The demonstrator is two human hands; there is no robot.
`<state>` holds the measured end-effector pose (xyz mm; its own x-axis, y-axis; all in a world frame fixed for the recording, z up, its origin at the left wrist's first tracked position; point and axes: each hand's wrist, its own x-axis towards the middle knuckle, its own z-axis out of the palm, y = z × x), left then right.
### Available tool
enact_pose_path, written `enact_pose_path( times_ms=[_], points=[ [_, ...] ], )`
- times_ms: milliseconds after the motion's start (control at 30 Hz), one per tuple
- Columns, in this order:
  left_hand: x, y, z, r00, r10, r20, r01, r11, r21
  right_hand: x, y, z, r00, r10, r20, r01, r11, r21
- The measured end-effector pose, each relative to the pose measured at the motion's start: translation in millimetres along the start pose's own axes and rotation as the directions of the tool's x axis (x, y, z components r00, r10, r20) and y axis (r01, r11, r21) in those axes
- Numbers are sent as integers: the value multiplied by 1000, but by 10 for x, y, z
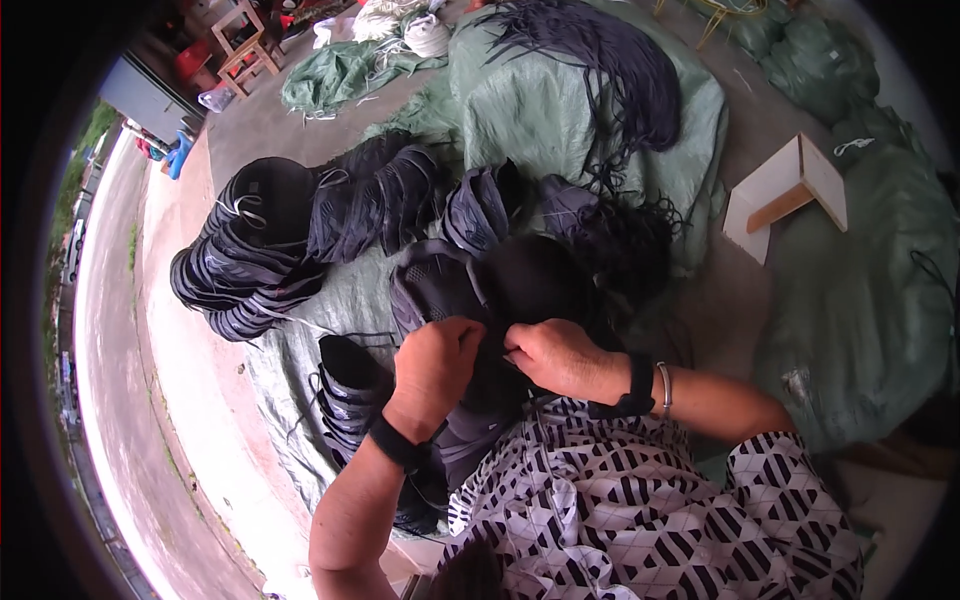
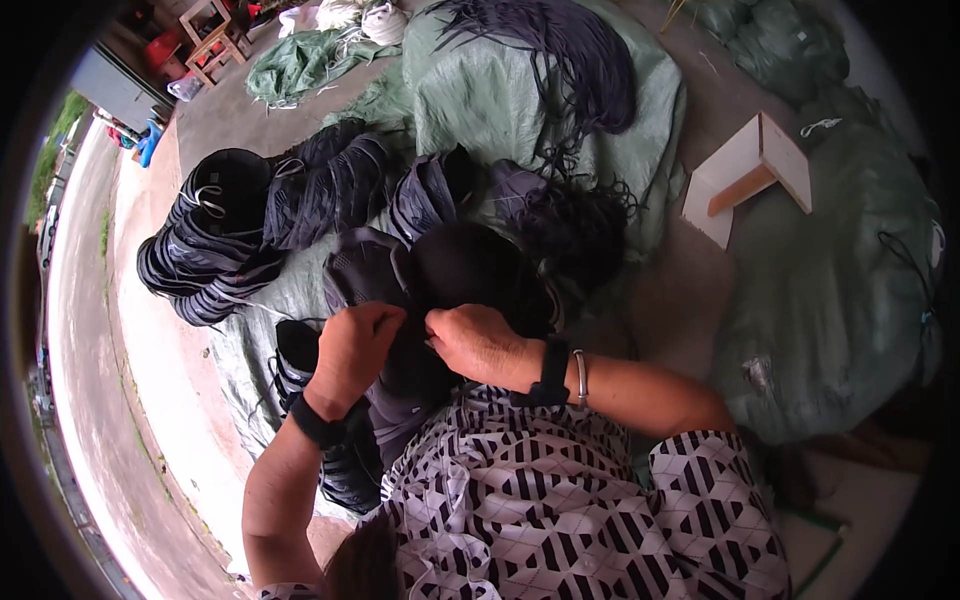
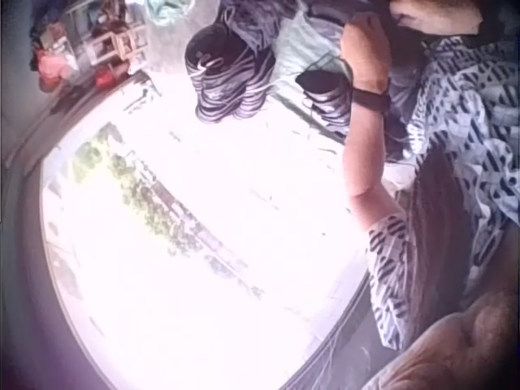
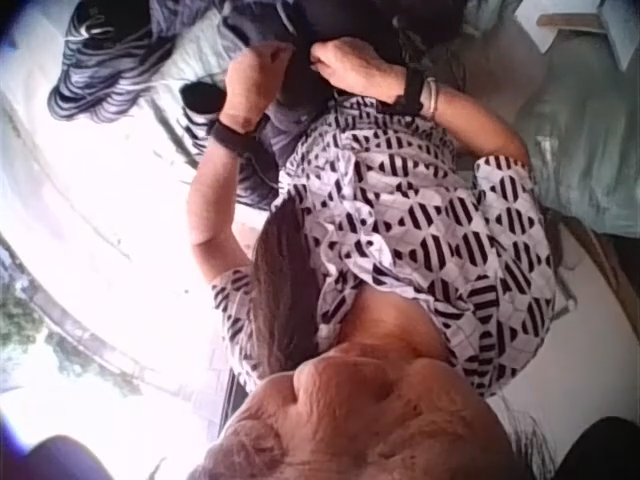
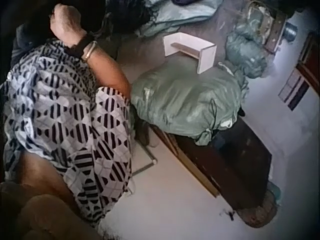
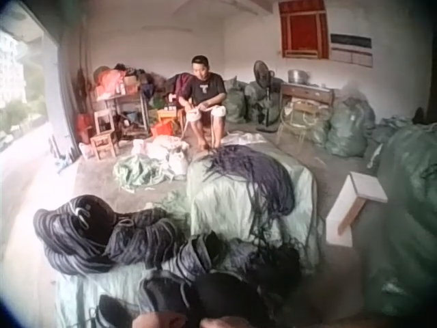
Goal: Manually threading laces into several pairs of black shoes.
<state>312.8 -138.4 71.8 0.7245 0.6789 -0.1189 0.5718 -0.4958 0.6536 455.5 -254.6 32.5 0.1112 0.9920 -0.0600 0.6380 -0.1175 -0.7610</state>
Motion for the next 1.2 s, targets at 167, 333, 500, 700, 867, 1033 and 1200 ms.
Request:
enact_pose_path(
  times_ms=[167,333,500,700,867,1033,1200],
  points=[
    [116,103,-4,979,-78,190,12,944,330,1,-11,19,999,27,38,-26,999,-21],
    [135,70,-1,965,-102,240,2,924,383,11,12,36,999,51,-1,-51,997,66],
    [136,-41,-51,954,-71,292,1,972,235,14,15,73,996,78,-41,-68,977,204],
    [112,62,-53,948,-92,306,8,965,263,21,2,96,994,102,-41,-92,976,200],
    [50,120,88,967,-159,199,50,884,464,21,4,166,997,60,-53,-55,995,83],
    [2,81,76,976,-150,161,67,899,432,29,-14,156,995,87,-48,-81,990,115],
    [10,68,104,977,-152,151,80,914,397,69,-102,107,959,271,79,-282,910,303]
  ],
)
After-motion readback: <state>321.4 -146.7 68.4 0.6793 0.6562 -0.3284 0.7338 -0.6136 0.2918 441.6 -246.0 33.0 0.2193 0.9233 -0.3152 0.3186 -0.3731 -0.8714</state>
